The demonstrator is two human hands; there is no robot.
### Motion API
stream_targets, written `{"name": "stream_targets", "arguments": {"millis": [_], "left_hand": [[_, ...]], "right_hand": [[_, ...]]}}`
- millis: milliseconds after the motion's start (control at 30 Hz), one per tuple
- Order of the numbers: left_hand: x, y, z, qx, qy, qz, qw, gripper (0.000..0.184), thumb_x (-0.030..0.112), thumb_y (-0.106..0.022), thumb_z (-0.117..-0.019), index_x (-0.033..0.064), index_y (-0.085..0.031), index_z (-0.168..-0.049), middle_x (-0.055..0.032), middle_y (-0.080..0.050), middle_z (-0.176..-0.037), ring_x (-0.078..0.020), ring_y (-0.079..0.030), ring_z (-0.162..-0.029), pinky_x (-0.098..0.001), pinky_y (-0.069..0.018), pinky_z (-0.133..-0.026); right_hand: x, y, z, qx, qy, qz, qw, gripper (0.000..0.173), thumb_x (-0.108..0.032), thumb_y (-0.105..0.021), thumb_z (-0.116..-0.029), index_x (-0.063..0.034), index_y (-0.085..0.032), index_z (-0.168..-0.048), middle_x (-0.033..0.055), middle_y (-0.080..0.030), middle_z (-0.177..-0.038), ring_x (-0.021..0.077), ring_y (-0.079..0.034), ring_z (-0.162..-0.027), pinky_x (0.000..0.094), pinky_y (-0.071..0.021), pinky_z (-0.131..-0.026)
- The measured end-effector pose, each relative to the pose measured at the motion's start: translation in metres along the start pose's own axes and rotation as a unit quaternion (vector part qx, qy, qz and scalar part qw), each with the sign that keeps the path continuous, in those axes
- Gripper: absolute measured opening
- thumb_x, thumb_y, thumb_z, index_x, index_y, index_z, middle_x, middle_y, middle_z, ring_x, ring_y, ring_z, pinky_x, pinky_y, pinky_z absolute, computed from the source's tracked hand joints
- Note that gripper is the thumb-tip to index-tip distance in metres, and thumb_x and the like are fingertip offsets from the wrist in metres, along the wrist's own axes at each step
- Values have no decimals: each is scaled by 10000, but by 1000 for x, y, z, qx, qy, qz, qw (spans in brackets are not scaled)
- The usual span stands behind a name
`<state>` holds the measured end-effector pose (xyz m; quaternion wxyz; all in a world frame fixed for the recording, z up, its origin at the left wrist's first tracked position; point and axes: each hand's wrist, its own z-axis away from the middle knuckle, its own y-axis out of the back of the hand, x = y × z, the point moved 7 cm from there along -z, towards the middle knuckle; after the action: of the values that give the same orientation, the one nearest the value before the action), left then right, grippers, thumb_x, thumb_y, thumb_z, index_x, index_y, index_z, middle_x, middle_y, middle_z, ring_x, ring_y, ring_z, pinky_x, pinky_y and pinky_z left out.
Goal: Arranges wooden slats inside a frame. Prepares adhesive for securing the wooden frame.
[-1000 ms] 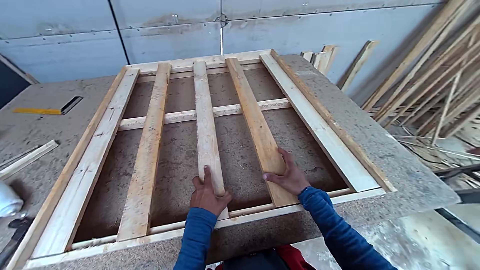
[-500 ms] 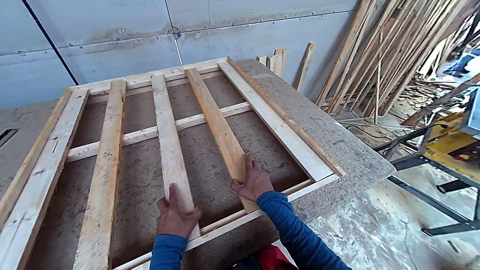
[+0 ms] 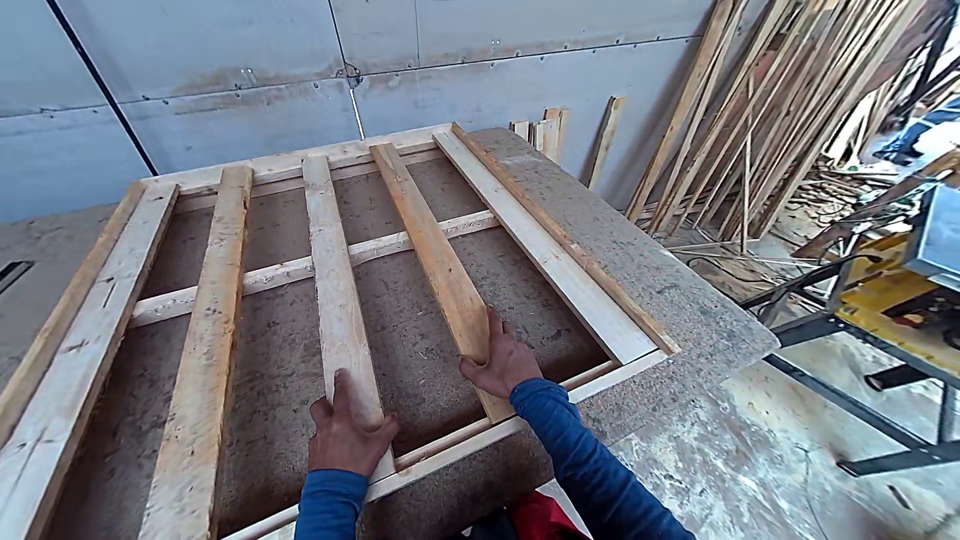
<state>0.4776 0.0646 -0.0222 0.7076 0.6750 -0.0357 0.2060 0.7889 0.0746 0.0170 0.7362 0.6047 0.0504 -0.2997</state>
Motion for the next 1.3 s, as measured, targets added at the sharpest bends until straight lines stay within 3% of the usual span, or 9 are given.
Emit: {"name": "stream_targets", "arguments": {"millis": [267, 433, 767, 900, 1000, 1033, 1100, 1167, 1300], "left_hand": [[8, 1, 3, -37, 12, 0, 999, 1266, 649, -817, -603, 192, -259, -1643, -276, -429, -1507, -313, -712, -985, -461, -603, -819], [12, -5, 10, -59, 25, 9, 998, 1268, 660, -786, -625, 97, -258, -1631, -264, -468, -1477, -302, -704, -1021, -460, -591, -877], [16, -9, 8, -65, 54, 18, 996, 1309, 664, -804, -608, 149, -203, -1651, -252, -432, -1505, -287, -707, -995, -454, -595, -855], [9, 7, 17, -86, 17, 87, 992, 1277, 735, -792, -672, 144, -218, -1647, -247, -380, -1565, -334, -634, -1199, -482, -545, -999], [-44, 87, 28, 116, -40, 50, 991, 955, 756, -731, -750, 169, -559, -1483, -172, -510, -1505, -391, -574, -1273, -594, -499, -1021], [-73, 113, 30, 164, -17, 4, 986, 944, 755, -748, -735, 181, -577, -1464, -184, -498, -1515, -442, -539, -1296, -654, -476, -1006], [-137, 134, 23, 134, 89, -58, 985, 1108, 752, -820, -644, 228, -460, -1552, -213, -373, -1598, -500, -445, -1363, -703, -410, -1029], [-178, 120, 12, 42, 164, -67, 983, 1159, 666, -872, -649, 359, -307, -1614, -204, -341, -1615, -476, -529, -1293, -683, -479, -966], [-186, 111, 9, 31, 160, -55, 985, 1001, 503, -855, -719, 454, -346, -1579, -203, -397, -1570, -428, -642, -1123, -651, -541, -847]], "right_hand": [[-2, 1, 10, 7, 17, 17, 1000, 1182, -656, -735, -747, -229, -113, -1656, 185, -560, -1349, 322, -698, -867, 537, -582, -749], [1, -2, 12, 43, 35, 34, 998, 1176, -675, -720, -723, -206, -161, -1645, 189, -592, -1301, 337, -697, -832, 549, -583, -710], [2, -2, 7, 59, 50, 24, 997, 1177, -676, -726, -721, -215, -160, -1645, 192, -595, -1309, 337, -701, -824, 555, -582, -705], [5, -5, 11, 61, 61, 9, 996, 1173, -660, -760, -737, -239, -155, -1649, 224, -584, -1350, 384, -703, -865, 599, -570, -739], [8, -7, 7, 83, 73, -4, 994, 1178, -679, -791, -710, -264, -199, -1640, 233, -579, -1382, 422, -704, -899, 634, -568, -749], [8, -9, 6, 88, 74, -5, 993, 1184, -678, -800, -703, -265, -206, -1640, 236, -573, -1385, 433, -701, -904, 644, -566, -747], [9, -8, 5, 97, 76, 7, 992, 1185, -680, -803, -701, -253, -215, -1636, 250, -573, -1384, 458, -695, -921, 657, -558, -751], [11, -8, 4, 112, 84, 27, 990, 1169, -684, -789, -707, -243, -227, -1633, 257, -589, -1351, 459, -692, -908, 653, -549, -733], [11, -8, 4, 112, 84, 36, 989, 1166, -674, -794, -708, -235, -234, -1631, 253, -589, -1355, 453, -695, -921, 647, -550, -744]]}}
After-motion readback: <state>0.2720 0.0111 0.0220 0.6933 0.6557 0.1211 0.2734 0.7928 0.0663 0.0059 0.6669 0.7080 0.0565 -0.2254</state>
